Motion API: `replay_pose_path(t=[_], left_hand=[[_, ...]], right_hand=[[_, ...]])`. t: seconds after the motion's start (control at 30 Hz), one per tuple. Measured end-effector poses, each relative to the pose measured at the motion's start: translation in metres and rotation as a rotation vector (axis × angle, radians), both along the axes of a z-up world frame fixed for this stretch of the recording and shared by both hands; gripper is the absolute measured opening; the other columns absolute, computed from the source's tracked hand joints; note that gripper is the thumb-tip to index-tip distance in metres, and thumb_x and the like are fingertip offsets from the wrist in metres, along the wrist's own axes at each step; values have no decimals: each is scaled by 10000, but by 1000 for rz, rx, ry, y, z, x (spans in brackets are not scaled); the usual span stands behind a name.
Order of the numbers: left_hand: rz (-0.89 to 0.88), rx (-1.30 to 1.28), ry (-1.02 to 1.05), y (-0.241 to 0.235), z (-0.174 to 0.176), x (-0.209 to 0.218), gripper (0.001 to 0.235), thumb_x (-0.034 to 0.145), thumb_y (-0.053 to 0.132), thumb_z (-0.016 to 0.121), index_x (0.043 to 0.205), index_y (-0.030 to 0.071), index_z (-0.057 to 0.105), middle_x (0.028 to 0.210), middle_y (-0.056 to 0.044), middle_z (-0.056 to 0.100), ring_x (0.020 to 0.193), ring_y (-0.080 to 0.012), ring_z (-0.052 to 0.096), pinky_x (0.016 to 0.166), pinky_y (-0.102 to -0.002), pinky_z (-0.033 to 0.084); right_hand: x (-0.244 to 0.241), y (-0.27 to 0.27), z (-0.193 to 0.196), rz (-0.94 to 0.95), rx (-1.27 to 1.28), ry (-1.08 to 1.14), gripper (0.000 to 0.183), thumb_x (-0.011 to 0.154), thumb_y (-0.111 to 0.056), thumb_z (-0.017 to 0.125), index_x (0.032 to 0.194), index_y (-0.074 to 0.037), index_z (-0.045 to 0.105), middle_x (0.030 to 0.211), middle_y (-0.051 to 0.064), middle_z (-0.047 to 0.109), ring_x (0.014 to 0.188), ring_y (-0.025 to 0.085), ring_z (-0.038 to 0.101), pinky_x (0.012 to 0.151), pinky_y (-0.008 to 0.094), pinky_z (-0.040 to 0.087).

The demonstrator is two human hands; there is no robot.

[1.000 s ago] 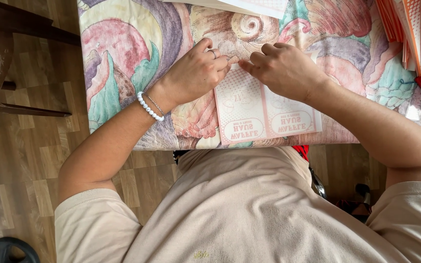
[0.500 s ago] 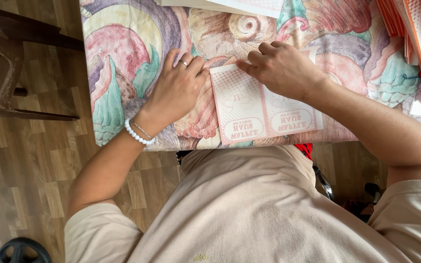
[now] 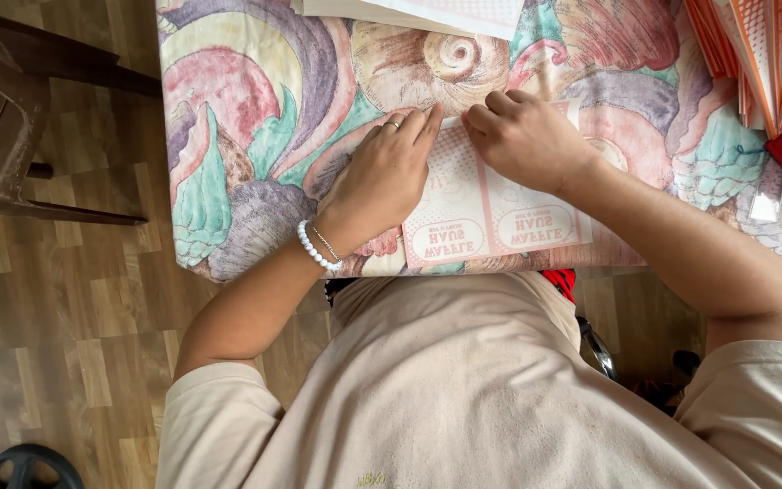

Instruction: Folding flat paper templates into bags and stacking them on a table.

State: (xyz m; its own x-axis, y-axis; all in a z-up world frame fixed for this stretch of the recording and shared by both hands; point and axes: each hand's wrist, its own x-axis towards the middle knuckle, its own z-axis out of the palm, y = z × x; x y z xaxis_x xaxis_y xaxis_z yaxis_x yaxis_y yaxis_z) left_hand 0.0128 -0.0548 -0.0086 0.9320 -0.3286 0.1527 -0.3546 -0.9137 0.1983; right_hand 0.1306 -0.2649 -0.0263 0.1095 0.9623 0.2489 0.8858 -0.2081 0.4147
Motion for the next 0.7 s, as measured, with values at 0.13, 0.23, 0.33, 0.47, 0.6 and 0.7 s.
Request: replay_pose_path(t=[0.13, 0.23, 0.33, 0.47, 0.6, 0.7], left_hand=[[-1, 71, -174, -2, -27, 3, 510, 883, 71, 513, 1384, -20, 535, 1067, -99, 558, 974, -274, 560, 771, -400, 502], [21, 102, -182, -7, -21, 0, 499, 881, 73, 528, 1374, -4, 529, 1064, -100, 549, 972, -279, 551, 773, -413, 497], [51, 128, -204, -9, -31, 4, 458, 894, 94, 513, 1348, 34, 533, 1049, -61, 539, 964, -247, 551, 765, -393, 498], [95, 195, -253, -17, -21, 5, 310, 893, 95, 558, 1202, 85, 574, 999, -28, 537, 866, -209, 548, 700, -352, 482], [114, 355, -257, -21, -16, 1, 528, 922, 225, 652, 1427, 98, 563, 1061, 15, 564, 930, -155, 550, 727, -303, 473], [105, 430, -197, -21, -18, 2, 687, 952, 332, 666, 1561, 130, 421, 1009, 22, 526, 931, -155, 523, 713, -295, 465]], right_hand=[[7, 3, -14, 53, 65, 17, 202, 912, -71, 659, 720, -129, 636, 790, -10, 526, 726, 165, 535, 676, 296, 470], [9, 3, -14, 70, 40, 50, 204, 899, -73, 650, 701, -121, 637, 781, 1, 534, 740, 181, 545, 685, 312, 452], [10, 3, -9, 73, 55, 61, 185, 903, -85, 648, 722, -120, 651, 786, 3, 546, 763, 187, 551, 705, 318, 449], [10, -5, 12, 20, 36, 37, 75, 1011, -143, 653, 961, -103, 692, 909, 2, 606, 838, 178, 583, 782, 299, 508], [12, -17, 5, 12, 30, 75, 88, 1070, -104, 670, 998, -73, 711, 909, -11, 631, 763, 150, 587, 681, 283, 604], [8, -17, 3, 16, -4, 40, 77, 1027, -86, 674, 1071, -52, 727, 954, -3, 633, 808, 161, 586, 773, 325, 630]])
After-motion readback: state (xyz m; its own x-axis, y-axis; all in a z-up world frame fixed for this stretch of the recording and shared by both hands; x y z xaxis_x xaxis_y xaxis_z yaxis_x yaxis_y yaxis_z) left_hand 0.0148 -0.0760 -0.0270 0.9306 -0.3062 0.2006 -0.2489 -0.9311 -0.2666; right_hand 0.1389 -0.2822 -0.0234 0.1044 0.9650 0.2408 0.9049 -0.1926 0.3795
